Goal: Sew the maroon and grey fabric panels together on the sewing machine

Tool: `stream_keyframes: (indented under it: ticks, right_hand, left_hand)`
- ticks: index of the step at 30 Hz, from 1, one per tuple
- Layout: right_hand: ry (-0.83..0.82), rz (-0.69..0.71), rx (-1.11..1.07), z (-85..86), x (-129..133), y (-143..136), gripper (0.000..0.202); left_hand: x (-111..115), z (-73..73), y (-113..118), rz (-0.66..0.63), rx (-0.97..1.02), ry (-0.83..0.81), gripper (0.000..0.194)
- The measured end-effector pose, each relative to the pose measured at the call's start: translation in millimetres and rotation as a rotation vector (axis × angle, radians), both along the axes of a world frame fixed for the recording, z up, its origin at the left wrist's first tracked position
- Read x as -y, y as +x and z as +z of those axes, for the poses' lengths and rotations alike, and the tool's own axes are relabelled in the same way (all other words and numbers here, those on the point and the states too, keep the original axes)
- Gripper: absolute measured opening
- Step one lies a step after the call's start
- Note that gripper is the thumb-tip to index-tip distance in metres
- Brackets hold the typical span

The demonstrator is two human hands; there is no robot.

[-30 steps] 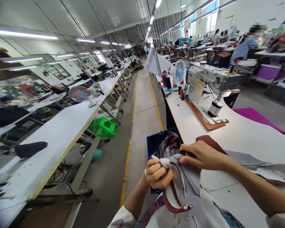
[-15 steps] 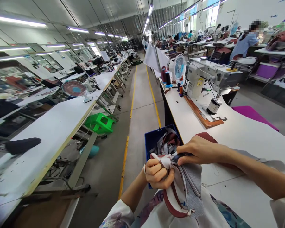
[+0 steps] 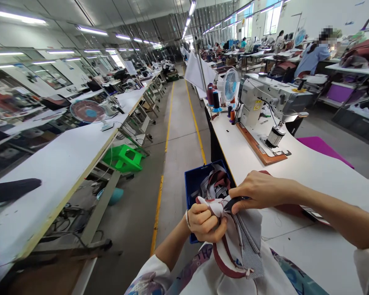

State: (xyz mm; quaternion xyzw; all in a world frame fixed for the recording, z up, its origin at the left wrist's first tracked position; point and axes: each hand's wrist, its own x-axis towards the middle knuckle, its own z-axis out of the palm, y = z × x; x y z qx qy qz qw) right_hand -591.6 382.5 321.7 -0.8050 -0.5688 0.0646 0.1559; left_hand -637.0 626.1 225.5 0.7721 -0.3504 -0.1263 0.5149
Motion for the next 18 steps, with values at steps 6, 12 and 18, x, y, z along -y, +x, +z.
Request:
stream_keyframes:
  ticks: [6, 12, 18]
  right_hand:
    - [0.015, 0.003, -0.027, -2.2, -3, 1, 0.038]
    - [0.2, -0.2, -0.294, -24.0, 12, -1, 0.052]
    - [0.28, -0.259, -0.312, -41.1, 20, -33, 0.065]
  left_hand:
    - [-1, -1.5, 7, -0.071, -0.302, 0.02, 0.015]
    - [-5, 1.8, 6, -0.003, -0.128, -0.062, 0.015]
    - [0, -13.0, 11, 0.343, -0.095, -0.357, 0.013]
